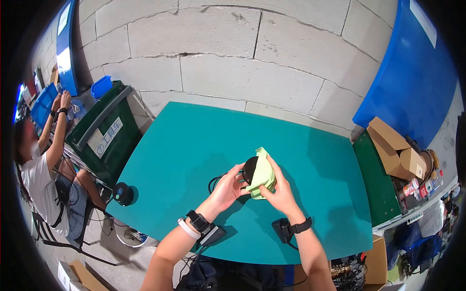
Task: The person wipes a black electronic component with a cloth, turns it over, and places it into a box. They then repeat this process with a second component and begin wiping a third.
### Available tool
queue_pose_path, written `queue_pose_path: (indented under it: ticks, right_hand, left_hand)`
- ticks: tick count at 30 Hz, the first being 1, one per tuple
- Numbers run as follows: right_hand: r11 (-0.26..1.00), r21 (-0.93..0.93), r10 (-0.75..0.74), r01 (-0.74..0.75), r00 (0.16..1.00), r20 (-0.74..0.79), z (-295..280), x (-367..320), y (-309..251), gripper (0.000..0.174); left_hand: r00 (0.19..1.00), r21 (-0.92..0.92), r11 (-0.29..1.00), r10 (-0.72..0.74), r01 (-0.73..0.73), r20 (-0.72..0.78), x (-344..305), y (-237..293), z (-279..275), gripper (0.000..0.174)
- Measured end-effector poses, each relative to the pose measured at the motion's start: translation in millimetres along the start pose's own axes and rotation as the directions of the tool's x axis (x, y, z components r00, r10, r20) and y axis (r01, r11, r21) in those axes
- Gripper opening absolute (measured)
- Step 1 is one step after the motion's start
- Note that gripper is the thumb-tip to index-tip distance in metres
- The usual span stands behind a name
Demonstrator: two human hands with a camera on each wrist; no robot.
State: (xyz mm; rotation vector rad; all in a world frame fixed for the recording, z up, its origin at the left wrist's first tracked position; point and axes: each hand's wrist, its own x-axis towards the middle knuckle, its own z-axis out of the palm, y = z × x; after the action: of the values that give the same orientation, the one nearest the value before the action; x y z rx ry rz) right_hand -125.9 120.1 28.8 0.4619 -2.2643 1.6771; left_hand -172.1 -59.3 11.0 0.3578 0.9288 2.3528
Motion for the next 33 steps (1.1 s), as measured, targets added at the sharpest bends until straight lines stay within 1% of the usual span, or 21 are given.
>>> queue_pose_path:
  ticks: [1, 3, 4, 6, 8, 11, 12, 16, 17, 18, 19, 20, 22, 24, 25, 26, 27, 28, 29, 31, 33]
  right_hand:
    - [0.999, 0.036, 0.011, -0.012, 1.000, 0.012, -1.1, 0.0, 2.2, 0.071]
    - [0.997, 0.071, 0.023, -0.025, 0.999, 0.025, -2.5, -0.2, 4.6, 0.071]
    - [0.995, 0.097, 0.030, -0.031, 0.999, 0.015, -3.0, -0.6, 5.2, 0.067]
    - [0.992, 0.124, 0.038, -0.038, 0.999, 0.004, -4.2, -1.0, 8.0, 0.064]
    - [0.984, 0.166, 0.068, -0.061, 0.997, -0.039, -6.6, -0.7, 11.7, 0.055]
    - [0.979, 0.188, 0.095, -0.084, 0.994, -0.048, -10.2, 0.3, 10.8, 0.049]
    - [0.993, 0.117, 0.015, -0.004, 0.995, -0.094, -9.5, 1.6, 10.6, 0.044]
    - [0.995, 0.084, -0.041, 0.052, 0.990, -0.133, -10.8, 0.9, 13.8, 0.039]
    - [0.987, 0.161, 0.033, -0.013, 0.992, -0.122, -12.8, -0.5, 13.0, 0.034]
    - [0.969, 0.236, 0.104, -0.077, 0.989, -0.105, -14.7, -1.6, 12.2, 0.030]
    - [0.969, 0.235, 0.104, -0.077, 0.989, -0.104, -16.0, -2.2, 11.8, 0.030]
    - [0.967, 0.237, 0.125, -0.097, 0.987, -0.103, -17.2, -2.4, 11.4, 0.026]
    - [0.966, 0.237, 0.130, -0.103, 0.986, -0.101, -20.3, -0.8, 9.3, 0.023]
    - [0.997, 0.075, 0.028, -0.023, 0.997, -0.076, -17.4, 2.0, 6.8, 0.031]
    - [0.997, 0.081, 0.017, -0.011, 0.997, -0.072, -14.7, 2.9, 4.9, 0.031]
    - [0.999, 0.032, -0.033, 0.035, 0.998, -0.055, -12.9, 3.6, 2.2, 0.032]
    - [0.997, -0.021, -0.081, 0.080, 0.996, -0.039, -12.4, 4.1, -1.1, 0.033]
    - [0.999, 0.010, -0.040, 0.041, 0.998, -0.042, -11.1, 3.2, -5.3, 0.036]
    - [0.999, 0.008, -0.041, 0.042, 0.998, -0.046, -12.8, 3.3, -7.2, 0.036]
    - [0.959, -0.272, -0.097, 0.080, 0.994, -0.050, -15.3, 1.8, -9.0, 0.037]
    - [0.946, -0.312, -0.116, 0.089, 0.991, -0.068, -13.3, 0.8, -9.6, 0.037]
  left_hand:
    - [1.000, 0.061, 0.998, 0.022, -0.023, 0.009, -0.2, -0.7, 1.0, 0.048]
    - [1.000, 0.075, 0.997, 0.017, -0.017, 0.001, -0.7, 0.8, 1.7, 0.051]
    - [1.000, 0.090, 0.996, 0.012, -0.011, -0.008, -1.0, 1.7, 2.2, 0.055]
    - [1.000, 0.072, 0.997, 0.004, -0.005, 0.011, -2.7, 5.4, 5.5, 0.055]
    - [1.000, 0.055, 0.998, -0.004, 0.003, 0.031, -4.4, 7.0, 7.7, 0.055]
    - [0.999, 0.092, 0.996, -0.006, 0.003, 0.033, -5.3, 6.5, 8.5, 0.053]
    - [0.999, 0.112, 0.994, -0.014, 0.009, 0.044, -5.4, 6.9, 8.0, 0.054]
    - [0.997, 0.177, 0.984, -0.043, 0.032, 0.058, -8.2, 8.6, 8.0, 0.055]
    - [0.997, 0.177, 0.984, -0.044, 0.033, 0.058, -8.4, 8.6, 7.7, 0.055]
    - [0.996, 0.228, 0.973, -0.057, 0.039, 0.073, -8.5, 8.6, 7.4, 0.056]
    - [0.994, 0.278, 0.960, -0.071, 0.044, 0.087, -8.5, 8.4, 7.0, 0.056]
    - [0.994, 0.278, 0.960, -0.069, 0.043, 0.087, -8.2, 6.9, 5.8, 0.056]
    - [0.996, 0.359, 0.933, -0.058, 0.032, 0.062, -6.3, 3.7, 3.2, 0.056]
    - [0.997, 0.357, 0.932, 0.033, -0.054, 0.063, -4.3, -0.6, 3.2, 0.049]
    - [0.995, 0.356, 0.930, 0.070, -0.091, 0.071, -1.7, -2.9, 1.6, 0.046]
    - [0.998, 0.384, 0.921, 0.062, -0.067, 0.026, -2.7, -4.8, 1.1, 0.042]
    - [0.997, 0.454, 0.887, 0.077, -0.083, 0.030, -2.6, -4.6, 0.3, 0.045]
    - [0.997, 0.479, 0.874, 0.074, -0.080, 0.031, -1.9, -3.5, 0.0, 0.044]
    - [0.997, 0.502, 0.862, 0.068, -0.074, 0.030, -2.4, -2.4, 1.0, 0.044]
    - [0.996, 0.528, 0.845, 0.089, -0.087, 0.022, -2.2, -1.0, 3.0, 0.044]
    - [0.994, 0.555, 0.826, 0.108, -0.095, 0.008, -2.2, 0.3, 3.4, 0.044]
